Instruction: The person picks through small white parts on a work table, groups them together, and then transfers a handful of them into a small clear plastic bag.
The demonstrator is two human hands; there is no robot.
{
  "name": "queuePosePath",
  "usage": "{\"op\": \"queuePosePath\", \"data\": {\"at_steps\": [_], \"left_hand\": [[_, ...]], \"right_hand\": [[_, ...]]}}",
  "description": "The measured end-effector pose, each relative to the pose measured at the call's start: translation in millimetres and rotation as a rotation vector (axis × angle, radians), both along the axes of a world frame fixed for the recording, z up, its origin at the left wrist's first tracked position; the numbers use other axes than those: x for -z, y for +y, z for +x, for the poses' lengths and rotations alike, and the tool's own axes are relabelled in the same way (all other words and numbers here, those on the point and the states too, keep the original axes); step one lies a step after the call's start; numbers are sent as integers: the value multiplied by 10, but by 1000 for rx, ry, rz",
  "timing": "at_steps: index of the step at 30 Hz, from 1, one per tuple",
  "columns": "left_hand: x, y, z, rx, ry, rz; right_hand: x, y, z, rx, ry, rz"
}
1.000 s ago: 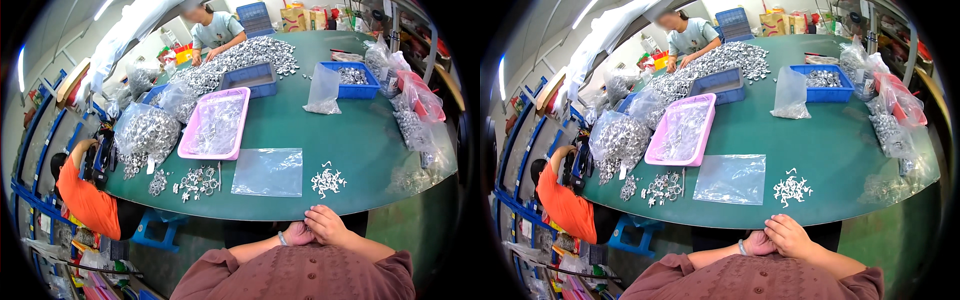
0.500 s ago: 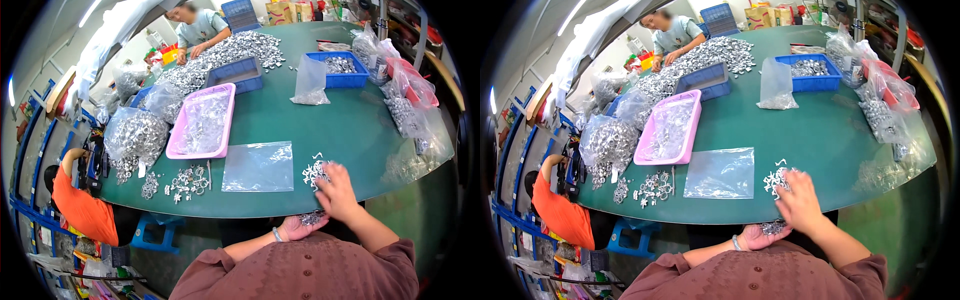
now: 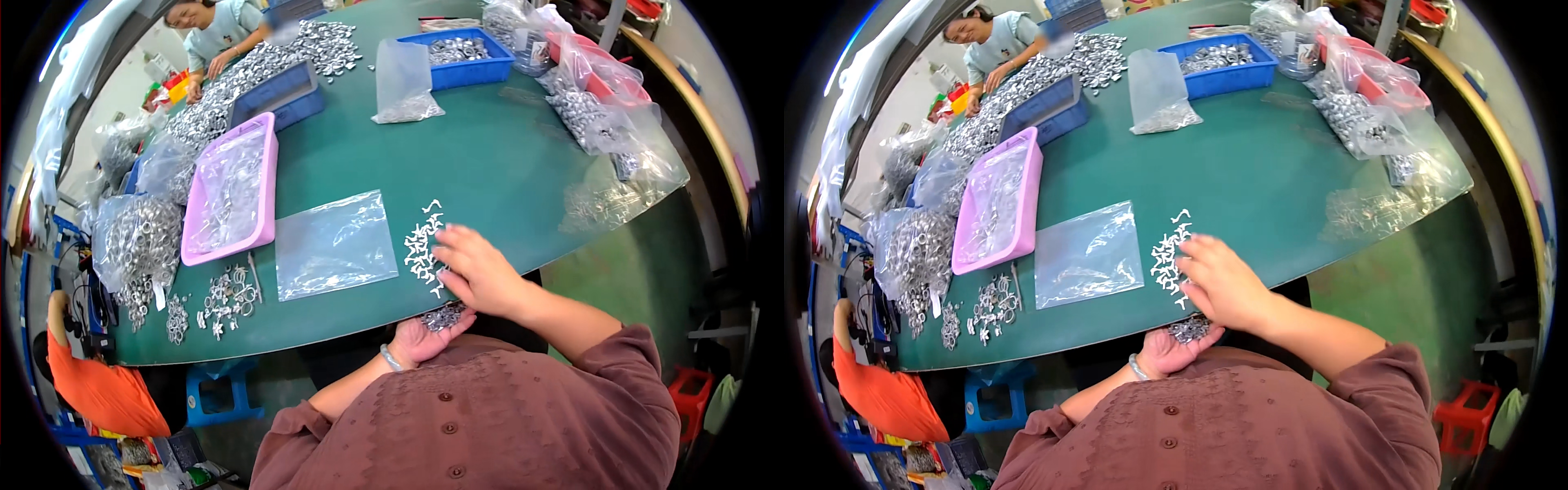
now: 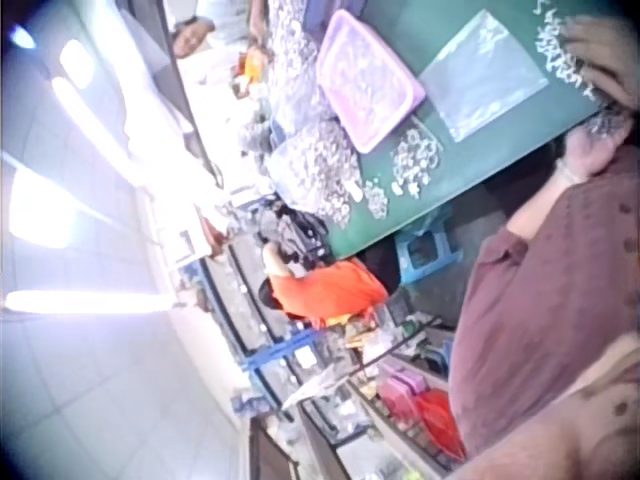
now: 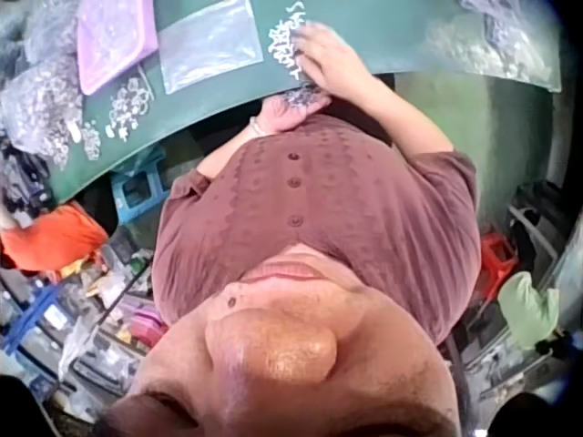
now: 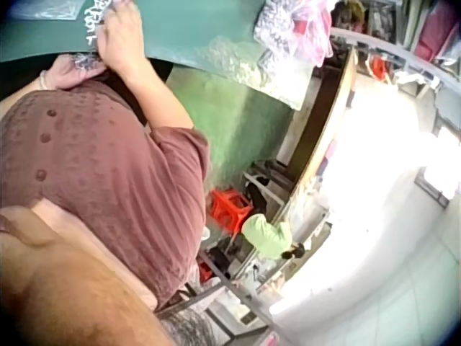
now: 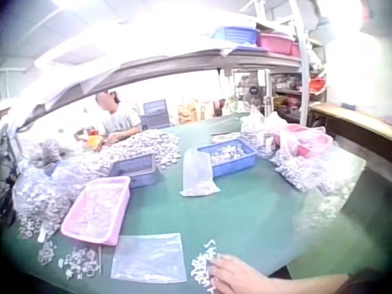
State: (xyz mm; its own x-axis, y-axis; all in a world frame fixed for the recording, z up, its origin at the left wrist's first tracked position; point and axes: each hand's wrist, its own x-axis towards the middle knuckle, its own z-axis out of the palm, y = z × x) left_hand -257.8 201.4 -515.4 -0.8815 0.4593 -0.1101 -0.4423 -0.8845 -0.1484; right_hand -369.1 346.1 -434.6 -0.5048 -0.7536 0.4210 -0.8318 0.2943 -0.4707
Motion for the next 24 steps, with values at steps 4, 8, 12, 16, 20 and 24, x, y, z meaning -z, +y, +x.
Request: {"op": "queuePosePath", "data": {"at_steps": [4,8,12,16,20,24], "left_hand": [[45,-13,-40,69,-50,-14],[24,-24,-40,58,-63,-49],[6,-9,-32,50,-80,-92],[39,13,-38,46,-41,-86],[48,12,-51,47,-27,-59],[17,22,-36,32,-1,-75]], "right_hand": [[-59,-209,-486,97,124,73],[6,-216,-532,-29,69,99],[-24,-27,-364,-76,17,-17],[-149,235,-207,54,-55,2],[-141,312,-98,25,29,177],[-71,296,66,-37,114,101]]}}
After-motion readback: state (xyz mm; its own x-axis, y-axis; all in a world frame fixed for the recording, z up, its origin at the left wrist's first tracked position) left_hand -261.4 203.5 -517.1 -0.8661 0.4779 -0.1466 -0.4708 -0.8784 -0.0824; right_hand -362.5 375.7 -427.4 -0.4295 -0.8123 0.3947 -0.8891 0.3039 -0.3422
